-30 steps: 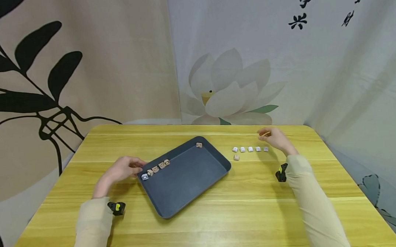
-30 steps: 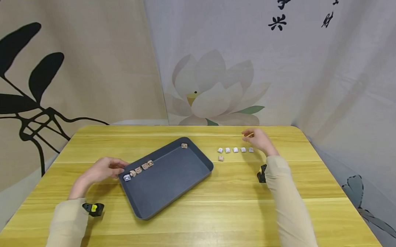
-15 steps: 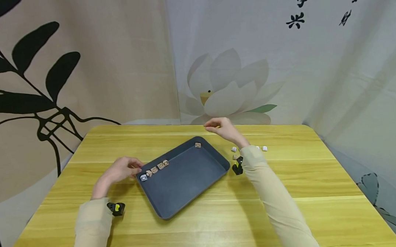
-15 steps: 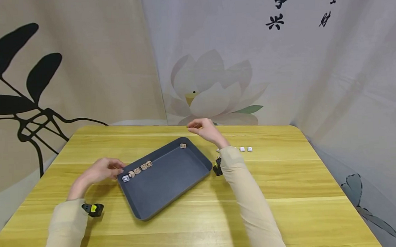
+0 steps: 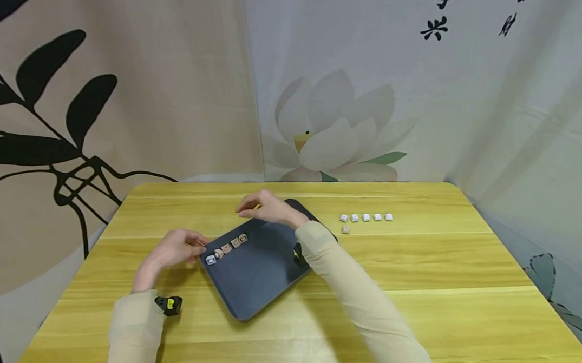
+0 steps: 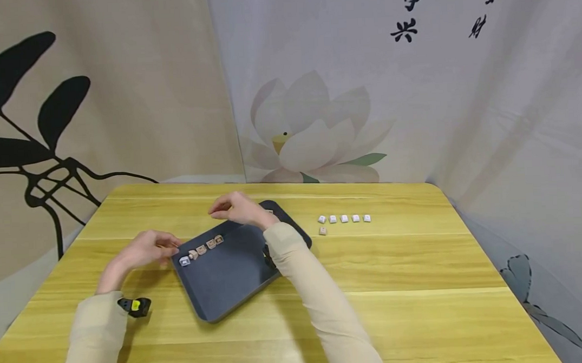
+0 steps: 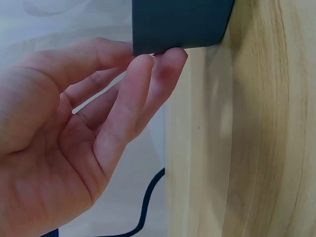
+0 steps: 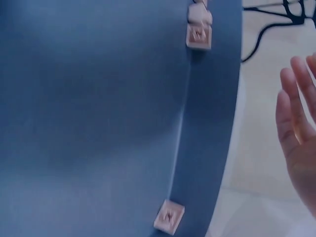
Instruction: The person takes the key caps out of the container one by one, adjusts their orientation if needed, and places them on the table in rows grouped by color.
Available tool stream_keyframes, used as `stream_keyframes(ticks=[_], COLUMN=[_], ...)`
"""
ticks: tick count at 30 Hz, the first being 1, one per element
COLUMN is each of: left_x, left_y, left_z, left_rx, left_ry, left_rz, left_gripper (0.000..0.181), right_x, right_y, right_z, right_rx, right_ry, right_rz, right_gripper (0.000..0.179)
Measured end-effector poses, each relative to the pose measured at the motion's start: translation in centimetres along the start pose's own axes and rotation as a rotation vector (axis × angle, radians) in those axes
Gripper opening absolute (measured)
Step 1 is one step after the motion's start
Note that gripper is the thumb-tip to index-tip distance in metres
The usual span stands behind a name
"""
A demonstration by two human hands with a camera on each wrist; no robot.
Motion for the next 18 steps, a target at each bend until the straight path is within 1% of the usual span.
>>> stream_keyframes(ticks=[4, 10, 13, 18], left_x=[-0.1, 0.0, -0.1, -0.2], left_y=[0.1, 0.4, 0.5, 0.7], left_z=[0.0, 0.3, 0.1, -0.4], left_rx=[0.005, 0.029, 0.044, 0.035], left_ry=[0.000, 0.008, 0.027, 0.081], left_rz=[-0.009, -0.031, -0.045, -0.073], left_gripper=[0.027, 0.028, 0.030, 0.033], right_x=[2.0, 4.3, 5.4, 7.0], right_y=[0.9, 1.5, 1.7, 2.1], right_z=[1.0, 1.9, 2.2, 2.5], right_rx=[-0.036, -0.088, -0.087, -0.075], right_ry=[0.069, 0.153, 0.189, 0.256], right_rz=[0.017, -0.030, -0.015, 0.036], right_gripper=[0.023, 0.023, 0.021, 0.019])
Point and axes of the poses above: each hand's wrist, its own z-axis towards the middle knuckle, its own x-axis out of the palm, y = z × x, the point moved 6 cm from there along z, towards the middle knuckle, and after that the axes turned 3 degrees about -x, right-handed, at the moved point
